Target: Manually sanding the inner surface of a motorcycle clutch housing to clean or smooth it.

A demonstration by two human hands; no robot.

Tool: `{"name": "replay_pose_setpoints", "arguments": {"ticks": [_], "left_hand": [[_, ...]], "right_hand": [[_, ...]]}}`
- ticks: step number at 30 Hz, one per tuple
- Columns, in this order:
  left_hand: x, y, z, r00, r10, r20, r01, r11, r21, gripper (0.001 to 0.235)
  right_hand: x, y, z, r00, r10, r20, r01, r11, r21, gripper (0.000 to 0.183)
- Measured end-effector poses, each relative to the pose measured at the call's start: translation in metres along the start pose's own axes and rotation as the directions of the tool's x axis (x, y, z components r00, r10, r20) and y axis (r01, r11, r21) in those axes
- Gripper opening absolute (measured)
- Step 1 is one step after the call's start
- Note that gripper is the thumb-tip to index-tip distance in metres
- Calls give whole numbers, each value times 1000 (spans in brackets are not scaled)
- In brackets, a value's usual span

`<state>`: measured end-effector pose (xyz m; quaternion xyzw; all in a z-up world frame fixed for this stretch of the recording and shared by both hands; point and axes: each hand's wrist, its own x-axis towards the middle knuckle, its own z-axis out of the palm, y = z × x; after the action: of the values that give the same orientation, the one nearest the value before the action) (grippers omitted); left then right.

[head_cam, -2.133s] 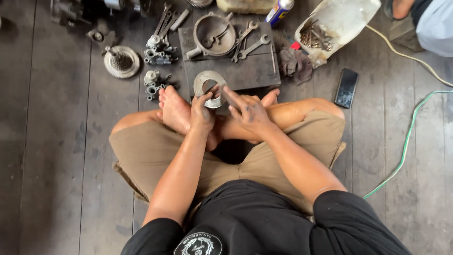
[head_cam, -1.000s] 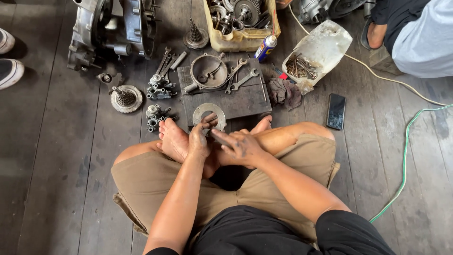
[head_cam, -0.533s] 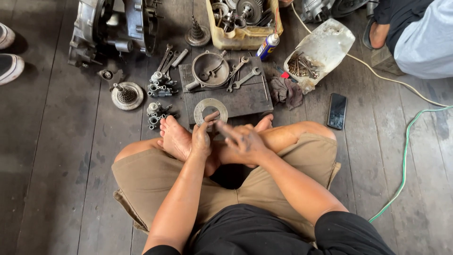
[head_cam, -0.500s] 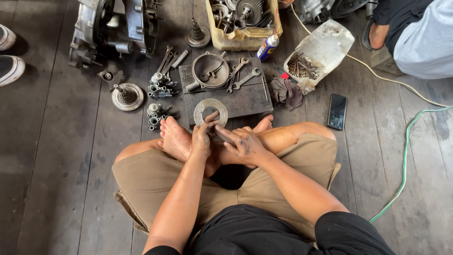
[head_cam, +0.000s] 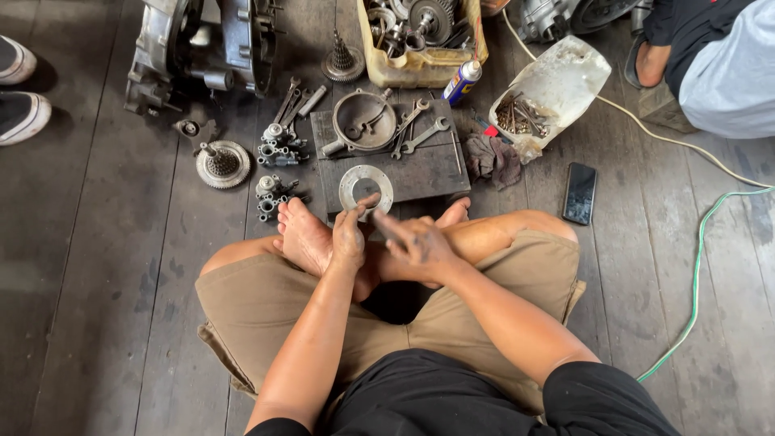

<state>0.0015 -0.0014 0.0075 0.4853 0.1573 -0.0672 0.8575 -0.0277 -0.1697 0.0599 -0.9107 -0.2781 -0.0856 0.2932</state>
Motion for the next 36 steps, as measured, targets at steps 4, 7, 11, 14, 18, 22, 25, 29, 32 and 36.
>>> {"name": "replay_pose_setpoints", "arguments": {"ticks": [4, 7, 11, 14, 18, 22, 25, 29, 32, 36], "left_hand": [[-21, 29, 24, 996, -40, -81, 34, 997, -71, 28], [4, -15, -1, 999, -14, -41, 5, 980, -197, 34], [15, -25, -18, 992, -121, 29, 124, 970, -210, 40], [10, -19, -14, 970, -232, 69, 242, 924, -296, 47], [5, -11, -7, 979, -204, 24, 205, 960, -191, 41], [5, -13, -7, 979, -195, 54, 200, 971, -130, 40], [0, -19, -7, 984, -156, 85, 157, 988, 3, 41], [1, -21, -9, 989, -120, 91, 121, 993, -5, 38], [2, -29, -13, 987, -146, 70, 152, 984, -87, 36], [3, -23, -9, 992, -123, -1, 123, 989, -85, 32]], "right_hand": [[16, 0, -16, 997, 66, 28, -69, 987, 144, 52], [25, -25, -26, 999, -51, -3, 51, 994, 101, 50], [6, 2, 1, 998, -62, -26, 62, 998, 3, 50], [8, 8, 2, 996, 88, -11, -88, 996, -12, 58], [12, 0, -5, 998, 43, 45, -46, 997, 65, 51], [3, 8, 7, 999, 22, -33, -25, 996, -81, 51], [-1, 1, 10, 999, 54, -8, -54, 998, -39, 50], [13, -5, -39, 999, 24, 32, -28, 993, 116, 51], [18, 22, -92, 970, 234, 71, -244, 918, 314, 75], [-17, 153, -139, 963, 132, -234, -148, 988, -51, 56]]}}
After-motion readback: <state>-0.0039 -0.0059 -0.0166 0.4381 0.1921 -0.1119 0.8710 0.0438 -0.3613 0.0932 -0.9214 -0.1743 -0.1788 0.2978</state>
